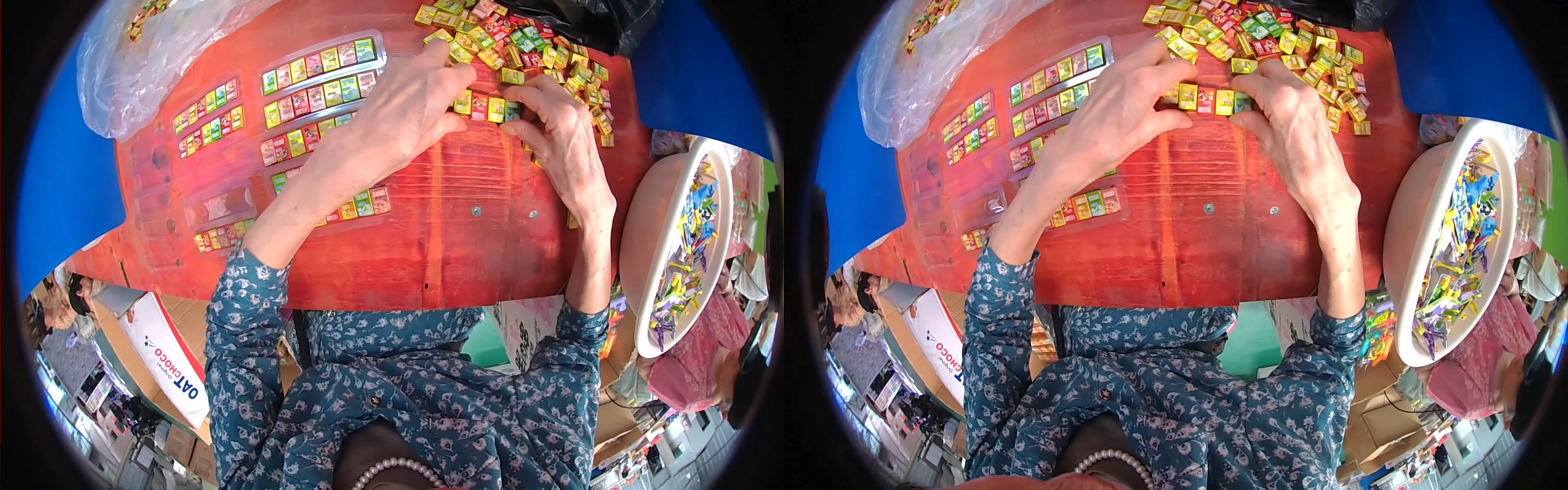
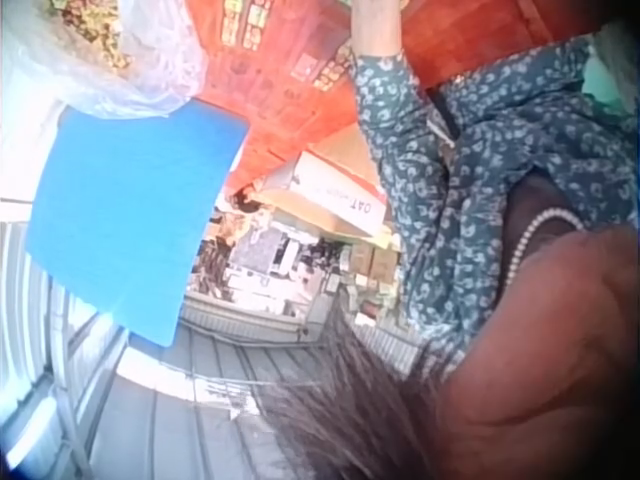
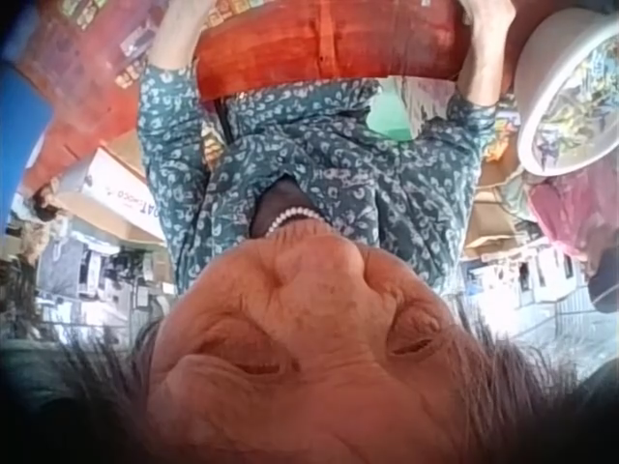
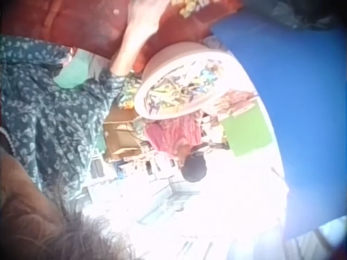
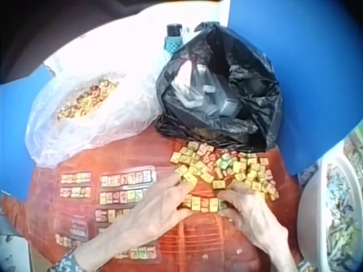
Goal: Sorting and placing small wrapped candies into clear plastic tray containers.
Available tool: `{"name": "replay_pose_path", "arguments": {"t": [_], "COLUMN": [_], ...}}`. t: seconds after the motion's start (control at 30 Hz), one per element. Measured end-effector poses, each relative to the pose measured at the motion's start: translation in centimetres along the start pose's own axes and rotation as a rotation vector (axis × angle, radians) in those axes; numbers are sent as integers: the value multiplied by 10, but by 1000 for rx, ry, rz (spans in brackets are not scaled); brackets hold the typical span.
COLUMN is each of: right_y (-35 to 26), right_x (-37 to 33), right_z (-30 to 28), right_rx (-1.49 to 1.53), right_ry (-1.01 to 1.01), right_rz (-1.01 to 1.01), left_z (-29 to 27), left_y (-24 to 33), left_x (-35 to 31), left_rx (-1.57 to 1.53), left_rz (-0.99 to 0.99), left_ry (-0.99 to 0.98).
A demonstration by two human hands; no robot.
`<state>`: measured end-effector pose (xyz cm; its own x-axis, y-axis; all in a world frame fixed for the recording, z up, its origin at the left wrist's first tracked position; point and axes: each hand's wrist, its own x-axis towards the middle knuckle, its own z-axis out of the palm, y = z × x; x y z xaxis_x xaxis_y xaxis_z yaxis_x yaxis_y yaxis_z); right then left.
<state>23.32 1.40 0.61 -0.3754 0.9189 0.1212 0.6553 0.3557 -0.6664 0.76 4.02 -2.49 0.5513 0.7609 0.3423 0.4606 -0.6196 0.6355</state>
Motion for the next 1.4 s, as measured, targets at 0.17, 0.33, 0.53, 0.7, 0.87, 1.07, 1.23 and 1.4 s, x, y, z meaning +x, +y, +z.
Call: {"name": "replay_pose_path", "arguments": {"t": [0.17,0.33,0.53,0.7,0.87,1.07,1.23,1.4], "right_y": [-4,-3,-6,-1,-1,-6,0,-5], "right_x": [4,3,-9,-27,-29,-31,-22,-8], "right_z": [1,2,-12,-17,-14,-8,-6,-3], "right_rx": [1,-2,12,-80,-105,-108,-201,-207], "right_ry": [-19,-6,86,57,29,18,87,55], "right_rz": [-8,-11,59,162,119,141,70,18], "left_z": [1,0,1,-2,1,1,-5,-7], "left_y": [3,10,9,8,3,1,10,10], "left_x": [-6,-4,-4,-7,-11,-13,-8,-7], "left_rx": [-34,-2,-6,14,17,41,-51,-56], "left_rz": [79,-39,-18,-59,50,110,-123,-110], "left_ry": [62,-19,-8,-66,-43,5,-66,-56]}}
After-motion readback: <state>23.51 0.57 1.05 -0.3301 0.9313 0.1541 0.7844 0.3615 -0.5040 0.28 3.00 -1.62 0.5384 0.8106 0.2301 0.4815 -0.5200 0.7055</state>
